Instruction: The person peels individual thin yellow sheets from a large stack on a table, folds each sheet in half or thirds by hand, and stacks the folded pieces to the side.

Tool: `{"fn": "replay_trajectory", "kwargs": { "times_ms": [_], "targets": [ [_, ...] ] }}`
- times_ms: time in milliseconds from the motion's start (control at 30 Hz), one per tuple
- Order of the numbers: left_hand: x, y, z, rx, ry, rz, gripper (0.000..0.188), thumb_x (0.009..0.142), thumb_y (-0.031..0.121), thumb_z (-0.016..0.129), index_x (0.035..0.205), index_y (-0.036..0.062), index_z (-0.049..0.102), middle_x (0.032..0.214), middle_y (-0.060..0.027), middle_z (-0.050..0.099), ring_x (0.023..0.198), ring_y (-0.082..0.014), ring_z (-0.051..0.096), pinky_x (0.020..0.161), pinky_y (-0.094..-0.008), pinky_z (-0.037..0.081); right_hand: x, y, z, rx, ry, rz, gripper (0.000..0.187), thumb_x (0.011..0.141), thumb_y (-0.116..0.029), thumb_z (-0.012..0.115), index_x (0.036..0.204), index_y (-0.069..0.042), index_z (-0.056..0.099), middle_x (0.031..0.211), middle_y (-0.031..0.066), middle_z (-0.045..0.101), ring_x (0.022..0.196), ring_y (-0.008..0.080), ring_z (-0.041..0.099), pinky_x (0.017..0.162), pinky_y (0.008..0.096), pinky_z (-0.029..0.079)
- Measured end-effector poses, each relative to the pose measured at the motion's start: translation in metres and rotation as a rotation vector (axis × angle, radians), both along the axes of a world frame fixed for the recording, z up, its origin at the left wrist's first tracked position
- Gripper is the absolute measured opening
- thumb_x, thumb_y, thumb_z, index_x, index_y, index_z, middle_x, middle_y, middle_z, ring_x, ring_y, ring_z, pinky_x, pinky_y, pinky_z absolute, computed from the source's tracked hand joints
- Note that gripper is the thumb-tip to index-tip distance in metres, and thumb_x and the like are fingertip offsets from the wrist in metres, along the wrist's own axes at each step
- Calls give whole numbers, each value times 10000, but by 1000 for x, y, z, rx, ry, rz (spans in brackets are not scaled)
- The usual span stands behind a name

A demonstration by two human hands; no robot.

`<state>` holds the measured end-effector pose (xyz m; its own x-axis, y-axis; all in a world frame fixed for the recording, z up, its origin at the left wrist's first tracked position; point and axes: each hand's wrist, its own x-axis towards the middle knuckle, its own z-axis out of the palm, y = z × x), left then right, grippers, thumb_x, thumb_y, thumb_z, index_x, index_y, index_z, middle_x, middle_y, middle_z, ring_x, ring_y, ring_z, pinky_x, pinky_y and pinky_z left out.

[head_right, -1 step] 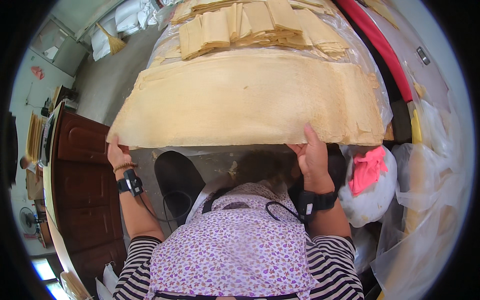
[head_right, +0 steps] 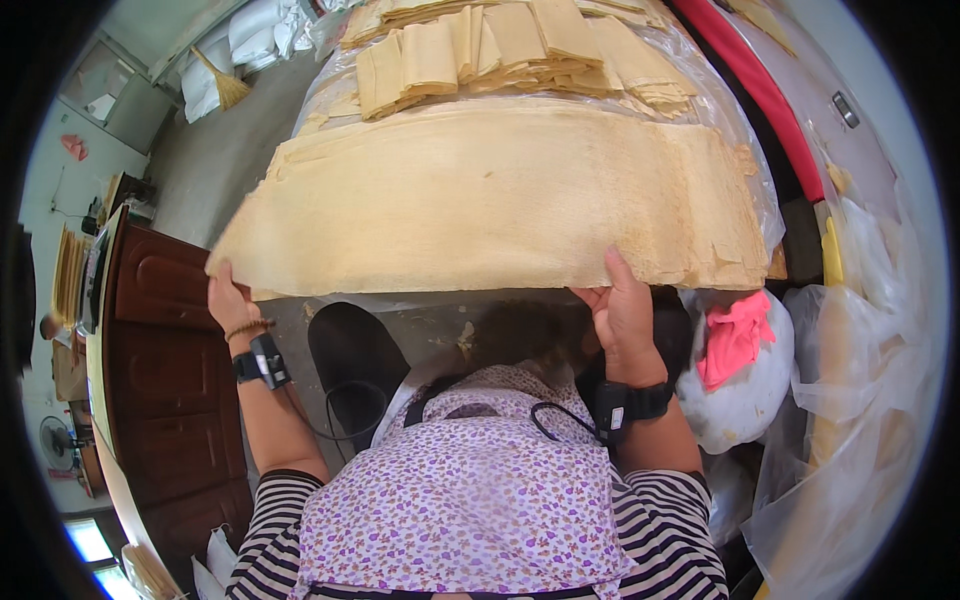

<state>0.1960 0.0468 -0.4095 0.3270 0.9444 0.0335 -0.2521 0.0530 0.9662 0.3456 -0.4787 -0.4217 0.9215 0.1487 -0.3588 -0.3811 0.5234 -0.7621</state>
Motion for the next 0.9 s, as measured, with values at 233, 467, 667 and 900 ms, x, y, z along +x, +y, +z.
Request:
{"fn": "replay_trajectory", "kwargs": {
  "times_ms": [233,467,667,900],
  "targets": [
    [110,-178,50,1073,331,-153,134,943,60,635,1046,7,701,885,-80,709,763,-144,641,735,-279,527,-15,12,5,15,6,-16,367,1029,-255,551,1325,-38,553,1233,110,670,1050,238,698,790,384,626],
    [114,-335,36,1335,74,-730,272,819,52,704,1088,95,711,990,-105,744,905,-301,719,761,-378,583,-31,22,9,44,-10,149,390,1070,-289,467,1377,-51,501,1258,113,624,1098,217,653,862,389,597],
    [109,-346,38,1473,195,-955,392,803,115,724,1189,90,661,1206,-109,685,1140,-295,639,955,-407,504,-35,9,0,-7,-55,321,429,1074,-344,461,1380,-47,501,1280,100,606,1093,194,643,913,362,575],
    [93,-328,36,1588,271,-1075,419,810,128,672,1225,95,627,1301,-66,636,1240,-271,578,1047,-433,427,-47,13,11,-33,-106,424,483,1072,-350,470,1443,-41,456,1329,86,584,1189,190,595,957,360,547]
  ]
}}
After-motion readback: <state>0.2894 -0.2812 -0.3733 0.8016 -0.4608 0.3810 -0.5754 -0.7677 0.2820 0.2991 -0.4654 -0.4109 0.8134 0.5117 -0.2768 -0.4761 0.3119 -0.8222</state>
